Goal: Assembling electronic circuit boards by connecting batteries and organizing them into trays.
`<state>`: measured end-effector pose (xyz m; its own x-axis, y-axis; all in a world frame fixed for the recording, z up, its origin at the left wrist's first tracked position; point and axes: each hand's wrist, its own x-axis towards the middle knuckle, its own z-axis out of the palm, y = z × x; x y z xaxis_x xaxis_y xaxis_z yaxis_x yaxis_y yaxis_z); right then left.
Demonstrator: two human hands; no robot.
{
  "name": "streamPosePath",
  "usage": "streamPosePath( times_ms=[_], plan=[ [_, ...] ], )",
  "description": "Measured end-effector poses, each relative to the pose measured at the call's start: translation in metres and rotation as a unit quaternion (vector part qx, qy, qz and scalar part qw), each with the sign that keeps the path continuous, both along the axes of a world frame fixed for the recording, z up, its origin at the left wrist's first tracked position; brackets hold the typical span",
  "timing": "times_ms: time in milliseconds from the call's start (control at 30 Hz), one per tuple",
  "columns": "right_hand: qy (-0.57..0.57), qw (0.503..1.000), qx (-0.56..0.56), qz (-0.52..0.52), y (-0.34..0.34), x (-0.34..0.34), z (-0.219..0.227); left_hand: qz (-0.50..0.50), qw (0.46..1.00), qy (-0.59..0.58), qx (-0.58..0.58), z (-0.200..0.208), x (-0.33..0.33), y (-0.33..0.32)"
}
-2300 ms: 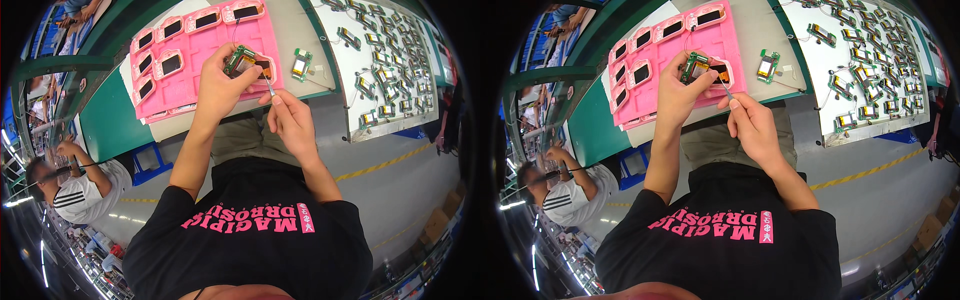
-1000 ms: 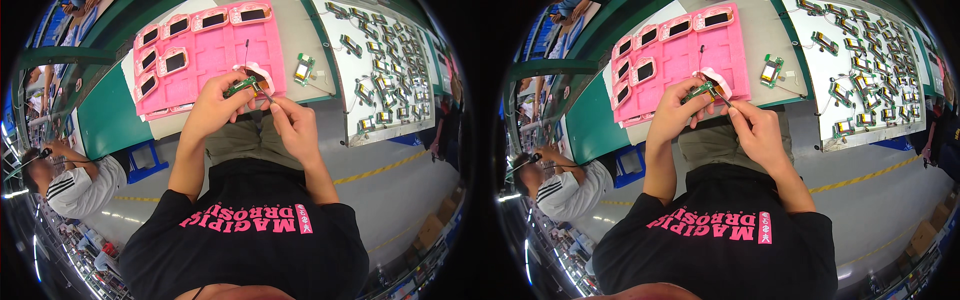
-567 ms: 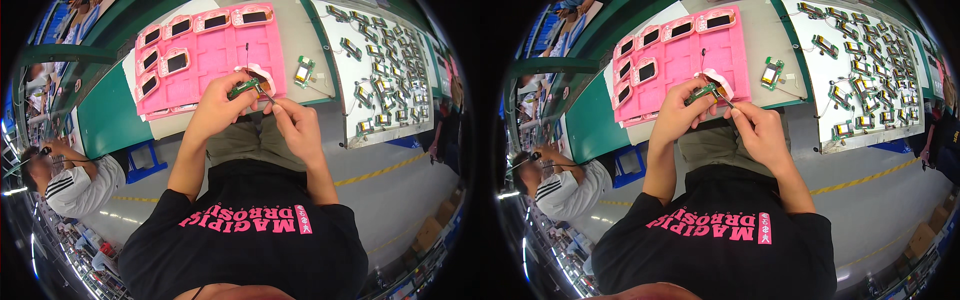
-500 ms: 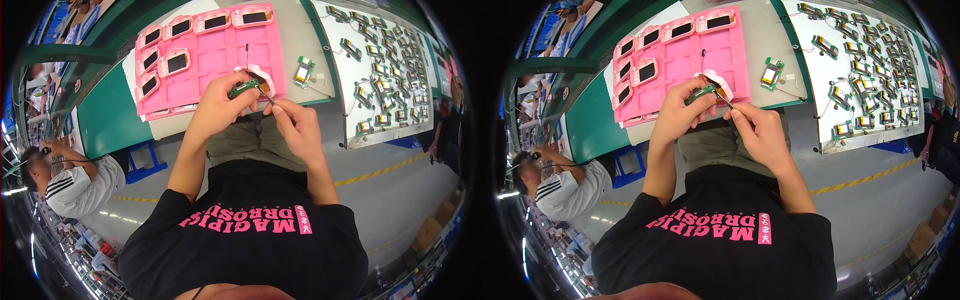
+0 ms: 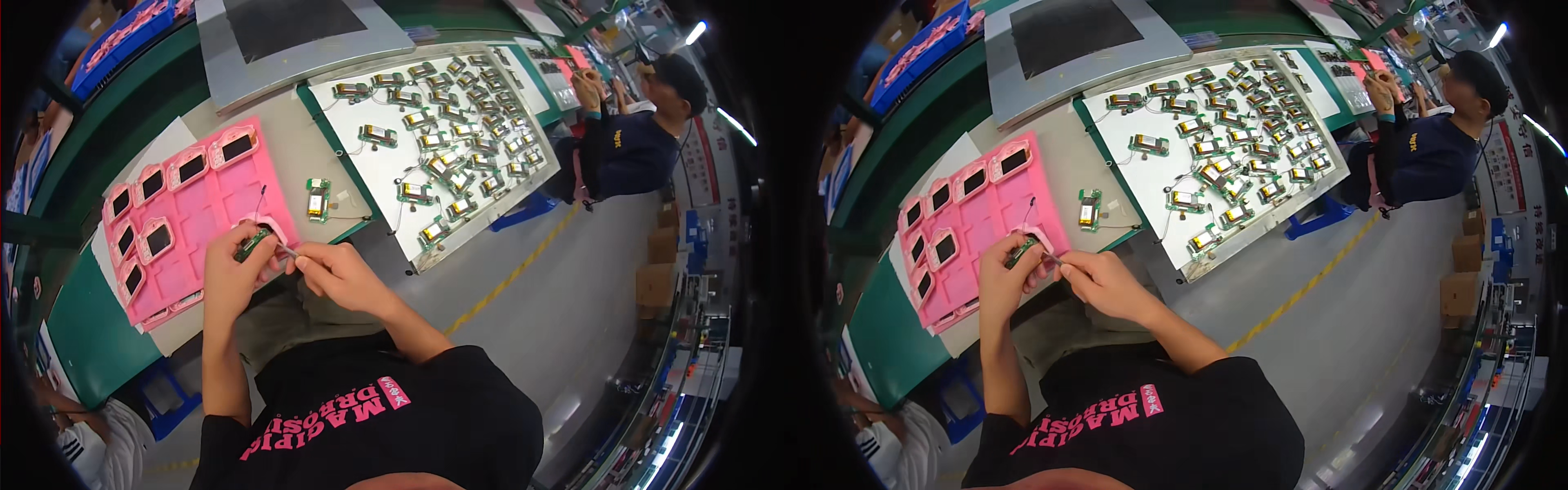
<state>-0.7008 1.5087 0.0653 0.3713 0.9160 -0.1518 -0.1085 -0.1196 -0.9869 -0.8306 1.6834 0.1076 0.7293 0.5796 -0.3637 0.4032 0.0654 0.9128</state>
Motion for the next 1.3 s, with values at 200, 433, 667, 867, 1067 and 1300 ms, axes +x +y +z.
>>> streamPosePath(
  times_ms=[200, 433, 667, 867, 1067, 1300],
  plan=[
    [-0.055, 0.998, -0.026, -0.026, -0.01, 0.008, 0.006, -0.034, 0.996, -0.037, -0.072, 0.02, -0.011, 0.012],
    [-0.349, 0.933, 0.092, -0.005, 0.045, -0.02, -0.002, -0.057, 0.992, -0.076, -0.084, -0.011, -0.028, 0.019],
    [-0.373, 0.925, 0.069, -0.009, 0.064, -0.045, -0.008, -0.089, 0.964, -0.107, -0.229, -0.026, -0.088, 0.055],
    [-0.385, 0.922, 0.031, -0.038, 0.072, -0.064, 0.0, -0.075, 0.978, -0.143, -0.131, -0.033, -0.098, 0.052],
    [-0.36, 0.932, 0.001, -0.042, 0.066, -0.06, 0.006, -0.073, 0.969, -0.158, -0.175, -0.026, -0.087, 0.053],
    [-0.235, 0.971, -0.016, -0.038, 0.061, -0.029, -0.003, -0.078, 0.981, -0.039, 0.171, -0.022, -0.079, 0.059]
  ],
)
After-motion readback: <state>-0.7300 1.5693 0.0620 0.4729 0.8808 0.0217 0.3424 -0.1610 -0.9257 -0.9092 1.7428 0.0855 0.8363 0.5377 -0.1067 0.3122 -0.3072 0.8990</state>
